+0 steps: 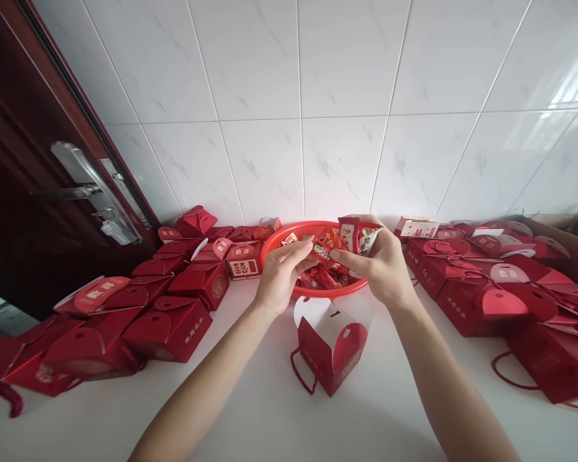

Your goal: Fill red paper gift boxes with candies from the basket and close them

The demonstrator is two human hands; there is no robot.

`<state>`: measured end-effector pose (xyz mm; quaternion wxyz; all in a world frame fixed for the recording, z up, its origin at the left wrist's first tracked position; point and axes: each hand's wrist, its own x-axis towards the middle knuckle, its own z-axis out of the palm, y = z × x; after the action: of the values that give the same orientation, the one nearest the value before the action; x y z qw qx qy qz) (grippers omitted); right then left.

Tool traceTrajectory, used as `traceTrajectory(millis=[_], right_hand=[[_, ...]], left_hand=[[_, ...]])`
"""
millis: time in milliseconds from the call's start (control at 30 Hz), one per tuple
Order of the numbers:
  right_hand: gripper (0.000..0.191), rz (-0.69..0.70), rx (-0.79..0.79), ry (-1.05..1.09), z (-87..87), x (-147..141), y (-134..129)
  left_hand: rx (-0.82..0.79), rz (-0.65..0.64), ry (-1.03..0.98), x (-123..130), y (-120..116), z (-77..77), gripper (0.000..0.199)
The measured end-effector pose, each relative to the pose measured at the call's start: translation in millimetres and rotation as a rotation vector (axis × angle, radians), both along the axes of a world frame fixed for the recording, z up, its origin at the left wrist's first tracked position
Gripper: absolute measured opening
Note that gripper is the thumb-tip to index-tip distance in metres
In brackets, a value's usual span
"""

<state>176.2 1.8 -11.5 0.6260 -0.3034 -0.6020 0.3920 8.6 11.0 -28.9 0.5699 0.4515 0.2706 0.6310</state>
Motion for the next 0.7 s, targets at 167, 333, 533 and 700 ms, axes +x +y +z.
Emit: traceTrajectory(millis=[167, 333, 533, 700], right_hand=[[0.047, 0.019, -0.019, 0.005, 1.4, 2.2, -0.3], [0.048, 0.106, -0.035, 0.021, 1.2, 4.3, 1.2], [0.048, 0.077, -0.027, -0.017, 0.3, 6.0, 2.2], [0.046, 0.07, -0.013, -0.049, 1.7, 4.5, -0.3]], left_hand=[[0.032, 0.023, 0.046, -0.2, 0.0, 2.0, 0.024], [0.055, 0.025, 0.039, -0.5, 0.2, -0.3, 0.026], [0.105, 0.09, 0.163, -3.8, -0.6, -2.2, 0.022], [0.176, 0.083, 0.292, -6.5, -1.2, -1.3, 0.019]])
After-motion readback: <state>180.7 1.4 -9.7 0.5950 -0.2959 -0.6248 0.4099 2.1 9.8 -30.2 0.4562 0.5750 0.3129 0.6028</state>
